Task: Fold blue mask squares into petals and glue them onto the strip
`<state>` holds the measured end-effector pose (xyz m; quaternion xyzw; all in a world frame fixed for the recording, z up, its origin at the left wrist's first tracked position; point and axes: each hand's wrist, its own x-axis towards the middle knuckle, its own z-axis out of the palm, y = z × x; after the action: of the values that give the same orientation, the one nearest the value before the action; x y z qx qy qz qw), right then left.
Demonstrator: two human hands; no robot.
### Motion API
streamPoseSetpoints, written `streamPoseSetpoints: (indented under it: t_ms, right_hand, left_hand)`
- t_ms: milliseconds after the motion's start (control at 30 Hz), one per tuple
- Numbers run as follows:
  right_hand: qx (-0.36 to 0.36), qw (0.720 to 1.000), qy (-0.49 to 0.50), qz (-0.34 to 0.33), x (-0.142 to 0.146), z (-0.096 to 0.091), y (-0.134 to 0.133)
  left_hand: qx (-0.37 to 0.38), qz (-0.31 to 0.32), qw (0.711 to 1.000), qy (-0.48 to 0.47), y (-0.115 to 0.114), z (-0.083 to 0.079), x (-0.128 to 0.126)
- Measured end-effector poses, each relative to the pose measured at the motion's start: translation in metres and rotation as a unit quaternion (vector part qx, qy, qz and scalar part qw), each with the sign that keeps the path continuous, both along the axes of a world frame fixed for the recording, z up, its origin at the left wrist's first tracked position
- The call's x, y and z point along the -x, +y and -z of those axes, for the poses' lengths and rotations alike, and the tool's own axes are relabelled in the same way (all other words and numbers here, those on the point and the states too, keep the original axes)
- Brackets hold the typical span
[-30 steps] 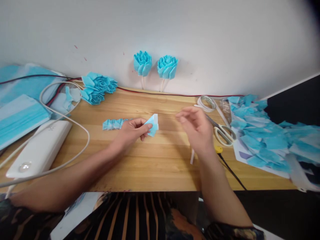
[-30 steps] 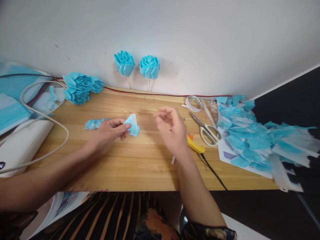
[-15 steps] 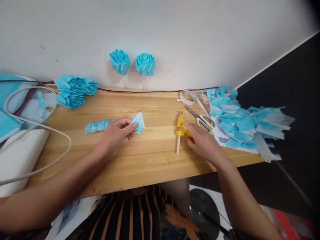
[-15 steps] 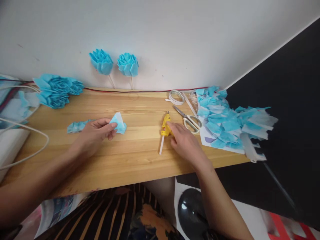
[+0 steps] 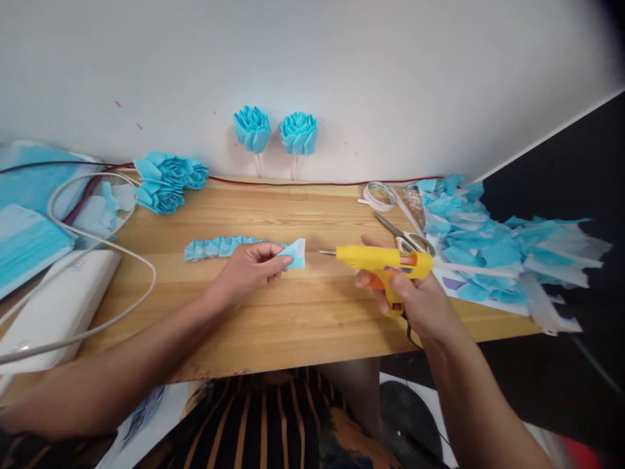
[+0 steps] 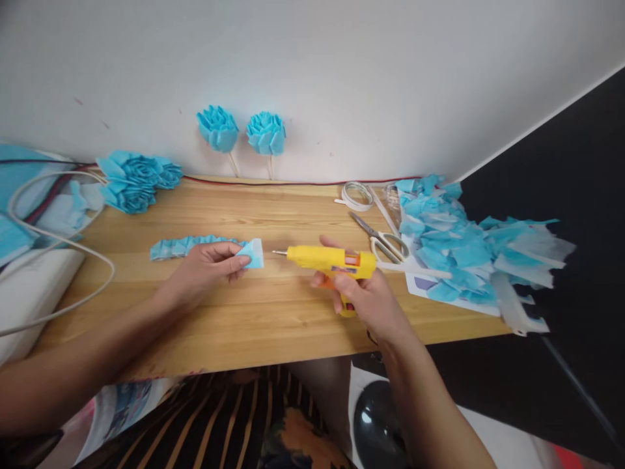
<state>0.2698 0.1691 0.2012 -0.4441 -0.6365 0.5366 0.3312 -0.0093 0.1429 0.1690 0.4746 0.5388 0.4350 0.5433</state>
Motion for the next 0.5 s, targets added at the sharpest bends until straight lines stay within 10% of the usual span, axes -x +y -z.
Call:
streamPoseSetpoints:
  t_ms: [500]
  right_hand:
    - [0.041, 0.997, 0.010, -0.067, 0.013, 0.010, 0.004]
  left_hand:
    - [-0.019, 0.037, 0.999, 0.013, -0.002, -0.002, -0.001]
